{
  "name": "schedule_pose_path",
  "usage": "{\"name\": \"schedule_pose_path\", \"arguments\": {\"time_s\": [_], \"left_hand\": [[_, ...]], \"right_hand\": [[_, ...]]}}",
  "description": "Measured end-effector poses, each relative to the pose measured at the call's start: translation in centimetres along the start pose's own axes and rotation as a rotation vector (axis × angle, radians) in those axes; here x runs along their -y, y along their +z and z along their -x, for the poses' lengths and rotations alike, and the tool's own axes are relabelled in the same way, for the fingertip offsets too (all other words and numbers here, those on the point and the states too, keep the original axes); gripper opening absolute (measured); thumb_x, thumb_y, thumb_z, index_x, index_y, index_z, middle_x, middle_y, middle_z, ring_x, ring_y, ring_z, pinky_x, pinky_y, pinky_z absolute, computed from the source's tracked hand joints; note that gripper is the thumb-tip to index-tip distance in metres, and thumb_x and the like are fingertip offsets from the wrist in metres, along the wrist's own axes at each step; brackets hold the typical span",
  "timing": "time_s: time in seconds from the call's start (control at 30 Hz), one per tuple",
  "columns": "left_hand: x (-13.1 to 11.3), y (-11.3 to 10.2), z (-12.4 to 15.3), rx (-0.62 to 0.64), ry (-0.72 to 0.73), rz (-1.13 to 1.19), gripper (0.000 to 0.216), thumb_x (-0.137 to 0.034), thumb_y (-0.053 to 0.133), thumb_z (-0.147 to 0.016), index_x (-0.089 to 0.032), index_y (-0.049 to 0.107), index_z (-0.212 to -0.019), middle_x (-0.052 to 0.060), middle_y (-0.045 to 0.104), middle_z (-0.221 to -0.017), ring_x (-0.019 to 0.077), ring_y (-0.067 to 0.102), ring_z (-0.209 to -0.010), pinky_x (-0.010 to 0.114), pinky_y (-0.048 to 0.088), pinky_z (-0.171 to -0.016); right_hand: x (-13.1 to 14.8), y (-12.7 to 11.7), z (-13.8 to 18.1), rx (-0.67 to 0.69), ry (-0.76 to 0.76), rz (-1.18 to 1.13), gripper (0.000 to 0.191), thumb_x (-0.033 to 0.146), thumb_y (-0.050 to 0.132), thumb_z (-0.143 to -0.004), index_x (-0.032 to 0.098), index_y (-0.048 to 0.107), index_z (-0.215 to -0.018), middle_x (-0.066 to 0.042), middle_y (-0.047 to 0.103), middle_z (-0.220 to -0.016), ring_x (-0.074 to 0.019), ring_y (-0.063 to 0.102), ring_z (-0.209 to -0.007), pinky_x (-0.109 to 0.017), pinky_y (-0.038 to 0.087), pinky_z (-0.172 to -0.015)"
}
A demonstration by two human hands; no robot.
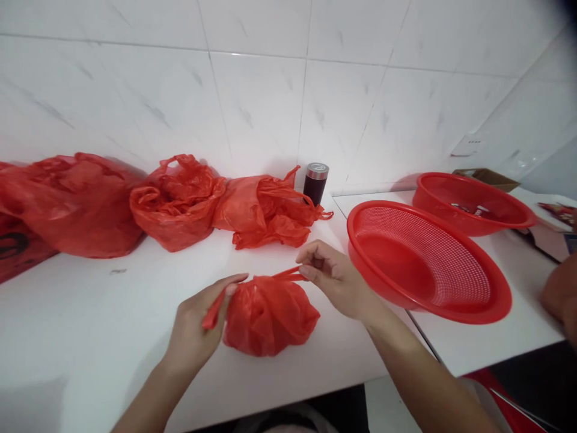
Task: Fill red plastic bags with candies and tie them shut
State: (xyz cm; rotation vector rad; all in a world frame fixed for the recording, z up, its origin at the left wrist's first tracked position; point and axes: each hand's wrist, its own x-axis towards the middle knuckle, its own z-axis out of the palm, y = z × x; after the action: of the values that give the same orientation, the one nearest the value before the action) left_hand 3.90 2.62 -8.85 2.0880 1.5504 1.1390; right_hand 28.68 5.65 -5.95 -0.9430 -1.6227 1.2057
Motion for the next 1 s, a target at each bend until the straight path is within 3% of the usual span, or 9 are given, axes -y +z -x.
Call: {"name": "schedule_pose_path", "arguments": {"time_s": [0.1, 0.17, 0.33, 0.43, 0.53, 0.63, 0.77, 0.87, 1.0], "left_hand": [[2.5, -0.1, 2.2, 0.027, -0.218, 0.015, 0.032, -0.042, 0.043, -0.095, -0.023, 0.069, -0.095, -0.001, 0.072, -0.075, 0.0133, 0.06, -0.053, 0.024, 0.052, -0.056], [3.7, 0.3, 3.6, -0.02, -0.309, 0.029, 0.034, -0.045, 0.043, -0.094, -0.023, 0.068, -0.092, 0.0, 0.071, -0.075, 0.0142, 0.06, -0.052, 0.025, 0.051, -0.053], [3.4, 2.0, 4.5, -0.211, -0.415, 0.162, 0.035, -0.045, 0.042, -0.095, -0.021, 0.066, -0.093, 0.005, 0.072, -0.097, 0.0218, 0.066, -0.093, 0.034, 0.051, -0.086], [2.5, 3.1, 3.4, -0.289, -0.407, 0.218, 0.037, -0.044, 0.037, -0.097, -0.02, 0.065, -0.097, 0.007, 0.069, -0.107, 0.0218, 0.062, -0.106, 0.035, 0.047, -0.094], [2.1, 4.4, 2.3, -0.193, -0.352, 0.222, 0.036, -0.043, 0.033, -0.098, -0.02, 0.061, -0.096, 0.005, 0.068, -0.1, 0.0197, 0.063, -0.097, 0.03, 0.05, -0.085], [2.5, 5.8, 1.6, -0.039, -0.325, 0.08, 0.036, -0.044, 0.028, -0.098, -0.022, 0.054, -0.085, 0.0, 0.062, -0.076, 0.0174, 0.061, -0.072, 0.027, 0.049, -0.068], [3.6, 6.3, 0.8, 0.074, -0.304, -0.05, 0.032, -0.044, 0.027, -0.098, -0.025, 0.049, -0.083, -0.003, 0.057, -0.066, 0.0167, 0.057, -0.06, 0.026, 0.044, -0.061], [4.5, 6.0, -0.2, 0.144, -0.306, -0.142, 0.03, -0.043, 0.028, -0.098, -0.027, 0.05, -0.086, -0.004, 0.058, -0.063, 0.0168, 0.057, -0.057, 0.025, 0.04, -0.058], [5.9, 6.0, -2.0, 0.237, -0.297, -0.289, 0.029, -0.04, 0.03, -0.096, -0.028, 0.055, -0.09, -0.001, 0.063, -0.065, 0.0186, 0.059, -0.058, 0.025, 0.035, -0.056]], "right_hand": [[-2.5, -1.0, 1.1, -0.043, 0.1, 0.071, 0.01, 0.031, 0.054, -0.089, 0.022, 0.054, -0.088, 0.002, 0.048, -0.078, -0.0121, 0.049, -0.072, -0.029, 0.045, -0.072], [-4.3, -1.4, 1.7, -0.142, 0.136, 0.074, 0.013, 0.034, 0.055, -0.089, 0.021, 0.052, -0.087, 0.002, 0.049, -0.078, -0.013, 0.051, -0.073, -0.031, 0.047, -0.073], [-6.2, -1.3, 1.6, -0.376, 0.102, 0.055, 0.022, 0.044, 0.055, -0.088, 0.023, 0.052, -0.092, 0.0, 0.045, -0.082, -0.0148, 0.05, -0.076, -0.031, 0.054, -0.067], [-6.4, -0.2, 1.1, -0.347, 0.139, 0.064, 0.034, 0.049, 0.056, -0.086, 0.025, 0.051, -0.11, -0.003, 0.05, -0.098, -0.0152, 0.053, -0.081, -0.031, 0.054, -0.068], [-6.9, 1.5, 1.0, -0.139, 0.218, 0.22, 0.05, 0.048, 0.065, -0.08, 0.028, 0.051, -0.124, -0.007, 0.051, -0.119, -0.018, 0.057, -0.093, -0.036, 0.051, -0.08], [-7.6, 3.2, 1.1, 0.015, 0.213, 0.428, 0.033, 0.034, 0.068, -0.078, 0.026, 0.062, -0.109, -0.005, 0.059, -0.108, -0.0194, 0.058, -0.096, -0.037, 0.045, -0.089], [-8.0, 3.4, 0.9, 0.024, 0.182, 0.408, 0.012, 0.019, 0.056, -0.081, 0.023, 0.06, -0.091, 0.001, 0.064, -0.09, -0.0163, 0.059, -0.084, -0.03, 0.044, -0.077], [-7.9, 2.4, 0.5, 0.006, 0.177, 0.367, 0.011, 0.018, 0.051, -0.081, 0.023, 0.057, -0.089, 0.002, 0.061, -0.081, -0.0147, 0.056, -0.075, -0.026, 0.042, -0.069], [-8.7, 1.1, -0.2, -0.005, 0.187, 0.496, 0.006, 0.023, 0.048, -0.084, 0.023, 0.054, -0.086, 0.003, 0.059, -0.076, -0.0133, 0.052, -0.068, -0.024, 0.04, -0.063]]}}
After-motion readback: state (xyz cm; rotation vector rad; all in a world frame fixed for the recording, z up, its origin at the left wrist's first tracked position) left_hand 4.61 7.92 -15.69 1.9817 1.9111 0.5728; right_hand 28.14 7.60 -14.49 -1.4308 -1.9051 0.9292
